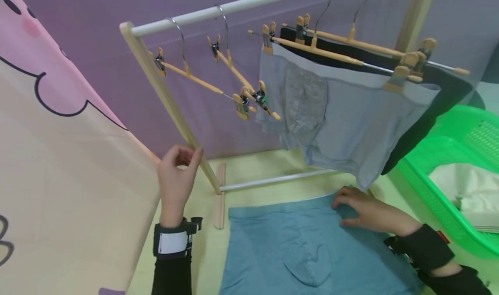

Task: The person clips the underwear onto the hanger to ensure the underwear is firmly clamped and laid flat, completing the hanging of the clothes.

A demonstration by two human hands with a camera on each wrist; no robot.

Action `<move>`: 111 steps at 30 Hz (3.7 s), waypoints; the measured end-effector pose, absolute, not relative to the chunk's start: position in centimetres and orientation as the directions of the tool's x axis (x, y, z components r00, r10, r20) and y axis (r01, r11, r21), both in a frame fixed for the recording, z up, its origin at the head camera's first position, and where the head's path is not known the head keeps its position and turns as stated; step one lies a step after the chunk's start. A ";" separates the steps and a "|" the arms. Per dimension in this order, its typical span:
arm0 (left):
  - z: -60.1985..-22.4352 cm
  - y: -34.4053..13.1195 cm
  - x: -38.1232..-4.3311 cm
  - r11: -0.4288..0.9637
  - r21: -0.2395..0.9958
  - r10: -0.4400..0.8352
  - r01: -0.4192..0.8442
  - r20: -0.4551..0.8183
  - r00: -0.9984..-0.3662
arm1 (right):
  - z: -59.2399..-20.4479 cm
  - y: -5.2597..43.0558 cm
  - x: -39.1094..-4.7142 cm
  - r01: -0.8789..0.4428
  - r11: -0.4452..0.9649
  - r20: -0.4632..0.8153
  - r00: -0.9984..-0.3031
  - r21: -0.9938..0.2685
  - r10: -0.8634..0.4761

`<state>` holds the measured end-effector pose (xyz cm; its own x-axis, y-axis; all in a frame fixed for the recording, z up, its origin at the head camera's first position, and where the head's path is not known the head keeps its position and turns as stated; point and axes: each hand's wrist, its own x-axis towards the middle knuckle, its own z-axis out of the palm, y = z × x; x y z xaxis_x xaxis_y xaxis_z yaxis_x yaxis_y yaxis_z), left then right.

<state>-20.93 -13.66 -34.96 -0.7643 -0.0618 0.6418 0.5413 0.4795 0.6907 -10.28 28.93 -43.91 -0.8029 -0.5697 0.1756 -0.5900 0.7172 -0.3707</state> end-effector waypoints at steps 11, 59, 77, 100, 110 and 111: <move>-33.5 -11.1 -23.1 0.019 0.807 -0.271 0.591 0.573 -0.773 | -43.6 28.7 -10.0 -0.535 0.731 0.097 -0.829 -0.424 -0.550; -38.7 -10.5 -28.4 -0.166 0.851 -0.192 0.499 0.468 -0.862 | -23.4 16.0 -13.3 -0.627 0.314 0.539 -0.777 -0.713 -0.325; -36.6 -10.2 -26.1 -0.166 0.845 -0.180 0.508 0.481 -0.858 | -22.4 13.5 -15.0 -0.683 0.140 0.623 -0.718 -0.717 -0.310; -38.7 -9.7 -28.7 -0.196 0.847 -0.184 0.495 0.464 -0.867 | -22.1 13.8 -14.0 -0.794 0.175 0.750 -0.607 -0.582 -0.262; -38.4 -9.6 -28.7 -0.160 0.844 -0.212 0.511 0.476 -0.853 | -24.0 15.9 -11.7 -0.773 0.221 0.733 -0.634 -0.594 -0.247; -38.4 -9.6 -28.7 -0.158 0.844 -0.215 0.512 0.477 -0.852 | -24.3 16.1 -11.4 -0.765 0.227 0.725 -0.644 -0.603 -0.243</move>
